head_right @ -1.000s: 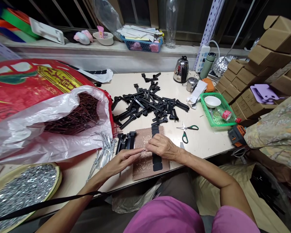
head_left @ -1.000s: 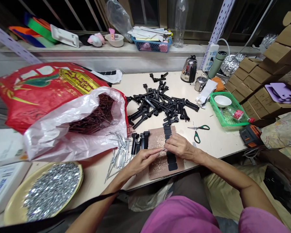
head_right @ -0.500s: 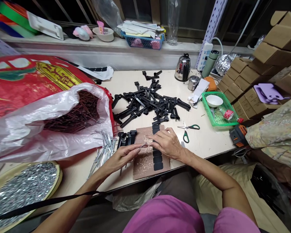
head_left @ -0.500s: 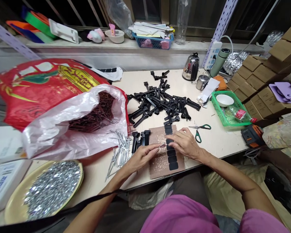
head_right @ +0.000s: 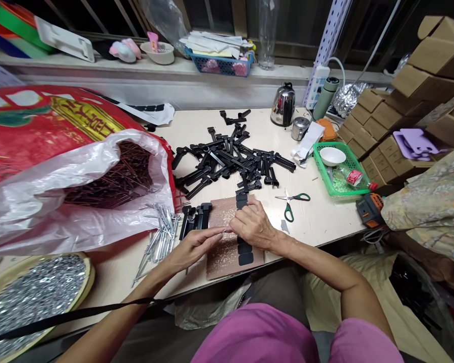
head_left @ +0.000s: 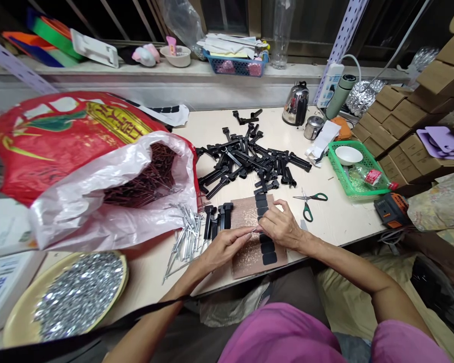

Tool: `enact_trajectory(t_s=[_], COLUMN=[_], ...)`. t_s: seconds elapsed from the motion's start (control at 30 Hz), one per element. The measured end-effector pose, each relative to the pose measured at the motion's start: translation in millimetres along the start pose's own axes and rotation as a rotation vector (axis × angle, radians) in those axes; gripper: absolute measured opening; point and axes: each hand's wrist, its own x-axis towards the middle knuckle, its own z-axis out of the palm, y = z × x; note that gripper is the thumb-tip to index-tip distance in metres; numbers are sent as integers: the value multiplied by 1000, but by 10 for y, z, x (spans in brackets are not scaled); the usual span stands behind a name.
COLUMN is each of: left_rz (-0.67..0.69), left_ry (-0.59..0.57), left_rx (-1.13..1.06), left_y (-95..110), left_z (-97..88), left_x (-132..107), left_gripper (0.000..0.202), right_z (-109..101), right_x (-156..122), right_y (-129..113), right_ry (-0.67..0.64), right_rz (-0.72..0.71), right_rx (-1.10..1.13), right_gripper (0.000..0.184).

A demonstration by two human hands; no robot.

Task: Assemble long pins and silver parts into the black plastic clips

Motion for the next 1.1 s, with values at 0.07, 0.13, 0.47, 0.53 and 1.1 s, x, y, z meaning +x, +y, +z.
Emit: enact_trajectory(t_s=[0.07, 0.13, 0.47, 0.53, 1.1], left_rz=[-9, -49, -121, -109, 17], left_ry=[26, 60, 480, 493, 328], left_rx=[-46, -137, -795, -801, 99], left_y=[14, 15, 148, 207, -308], left_z=[13, 15, 56, 95, 299], left_x=[7, 11, 186, 236, 267], left_gripper=[36, 33, 27, 29, 40], right_z=[-12, -46, 141, 161, -4], right_x=[5, 14, 52, 148, -143], right_y=[-10, -19, -291, -333, 310], right_ry=[-24, -32, 123, 139, -131], right_rz=[68, 199, 921, 938, 650], right_rx=[22, 138, 1261, 1385, 314], right_gripper=[43, 45, 35, 40, 22])
